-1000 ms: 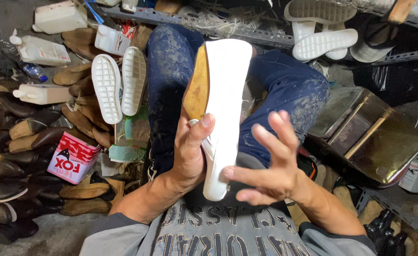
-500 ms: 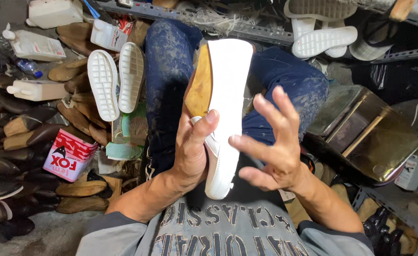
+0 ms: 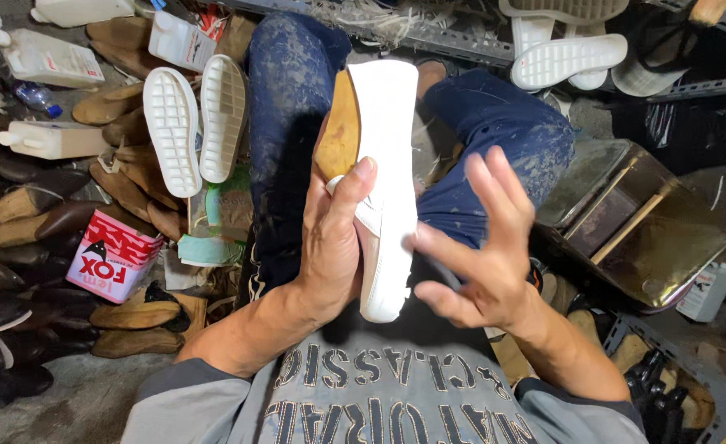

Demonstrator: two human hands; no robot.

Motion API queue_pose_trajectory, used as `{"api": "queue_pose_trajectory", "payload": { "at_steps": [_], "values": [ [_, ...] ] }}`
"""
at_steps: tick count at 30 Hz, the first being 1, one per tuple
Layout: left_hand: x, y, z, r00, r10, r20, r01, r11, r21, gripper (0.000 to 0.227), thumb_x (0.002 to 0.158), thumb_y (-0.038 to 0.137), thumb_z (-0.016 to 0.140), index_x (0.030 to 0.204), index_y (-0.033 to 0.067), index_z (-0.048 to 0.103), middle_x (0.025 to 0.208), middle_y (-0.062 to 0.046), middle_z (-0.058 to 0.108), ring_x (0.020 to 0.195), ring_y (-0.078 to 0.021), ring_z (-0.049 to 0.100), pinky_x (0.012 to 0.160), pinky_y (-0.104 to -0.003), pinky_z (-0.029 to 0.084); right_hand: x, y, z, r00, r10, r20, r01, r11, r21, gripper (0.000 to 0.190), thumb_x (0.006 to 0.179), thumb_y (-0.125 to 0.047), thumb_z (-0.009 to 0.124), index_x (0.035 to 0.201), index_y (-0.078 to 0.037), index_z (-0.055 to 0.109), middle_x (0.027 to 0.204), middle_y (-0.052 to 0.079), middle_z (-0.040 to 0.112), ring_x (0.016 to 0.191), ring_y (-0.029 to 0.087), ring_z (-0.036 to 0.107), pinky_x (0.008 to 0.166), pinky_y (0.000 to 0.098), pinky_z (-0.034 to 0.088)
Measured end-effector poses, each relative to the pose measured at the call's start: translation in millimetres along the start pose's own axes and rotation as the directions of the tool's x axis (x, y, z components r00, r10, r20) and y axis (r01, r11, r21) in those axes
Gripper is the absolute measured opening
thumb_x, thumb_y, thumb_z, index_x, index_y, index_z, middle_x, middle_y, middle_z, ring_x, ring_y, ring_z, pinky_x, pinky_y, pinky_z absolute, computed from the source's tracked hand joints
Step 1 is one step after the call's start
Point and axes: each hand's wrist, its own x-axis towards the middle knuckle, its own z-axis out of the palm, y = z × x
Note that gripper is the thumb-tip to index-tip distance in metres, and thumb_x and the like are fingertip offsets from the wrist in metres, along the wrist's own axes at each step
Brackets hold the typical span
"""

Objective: The person sits on the floor and cleans a white shoe by hand, rubbing the upper and sole surfaces. They repeatedly reach for a small bowl of yellow liquid on a nearby shelf to apply it to the shoe. The person also handles a plastic water bottle and a small container of white powder.

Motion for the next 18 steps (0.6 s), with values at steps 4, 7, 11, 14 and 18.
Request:
{"api": "queue_pose_trajectory", "payload": {
  "at_steps": [4,7,11,14,18],
  "values": [
    [3,-5,-3,0.996,0.08,-0.05,-0.075,0.992,0.098,0.065,0.088,0.03,0.066,0.148,0.0111,0.048,0.142,-0.008,0.062,0.124,-0.0179,0.059,0.108,-0.032,0.045,-5,1,0,0.993,-0.095,0.067,0.088,0.991,0.103,0.035,0.106,-0.055,0.051,0.122,-0.036,0.074,0.157,0.018,0.035,0.153,0.037,0.023,0.131,0.0599,0.017],
    [5,1,3,0.993,0.021,-0.12,-0.015,0.999,0.046,0.061,0.085,0.028,0.066,0.143,0.0113,0.053,0.12,-0.008,0.07,0.09,-0.0176,0.068,0.081,-0.033,0.058,-13,-2,0,0.998,-0.056,0.033,0.054,0.997,0.048,0.032,0.108,-0.053,0.053,0.125,-0.036,0.074,0.169,0.011,0.017,0.161,0.029,0.01,0.137,0.0479,0.009],
    [6,0,5,0.99,-0.056,-0.128,0.054,0.998,-0.019,0.053,0.086,0.029,0.067,0.135,0.0145,0.055,0.097,-0.012,0.071,0.066,-0.023,0.07,0.06,-0.036,0.058,-24,8,10,0.984,-0.177,0.011,0.175,0.961,-0.216,0.041,0.107,-0.066,0.054,0.136,-0.04,0.066,0.155,0.015,0.035,0.15,0.041,0.024,0.127,0.0613,0.021],
    [6,2,5,0.966,-0.143,-0.216,0.148,0.989,0.008,0.051,0.081,0.03,0.067,0.127,0.0091,0.061,0.092,-0.016,0.074,0.067,-0.0272,0.073,0.06,-0.038,0.06,-15,6,6,0.938,-0.325,-0.122,0.293,0.929,-0.224,0.031,0.111,-0.059,0.048,0.129,-0.043,0.069,0.144,0.006,0.049,0.145,0.028,0.034,0.124,0.0487,0.03],
    [7,-6,4,0.975,-0.122,-0.186,0.116,0.992,-0.04,0.054,0.082,0.028,0.069,0.133,0.013,0.057,0.095,-0.015,0.072,0.067,-0.0257,0.071,0.06,-0.039,0.059,1,3,-2,0.998,-0.015,0.057,0.019,0.998,-0.065,0.044,0.107,-0.056,0.044,0.131,-0.028,0.069,0.155,0.023,0.035,0.151,0.043,0.024,0.128,0.0595,0.023]
  ]
}}
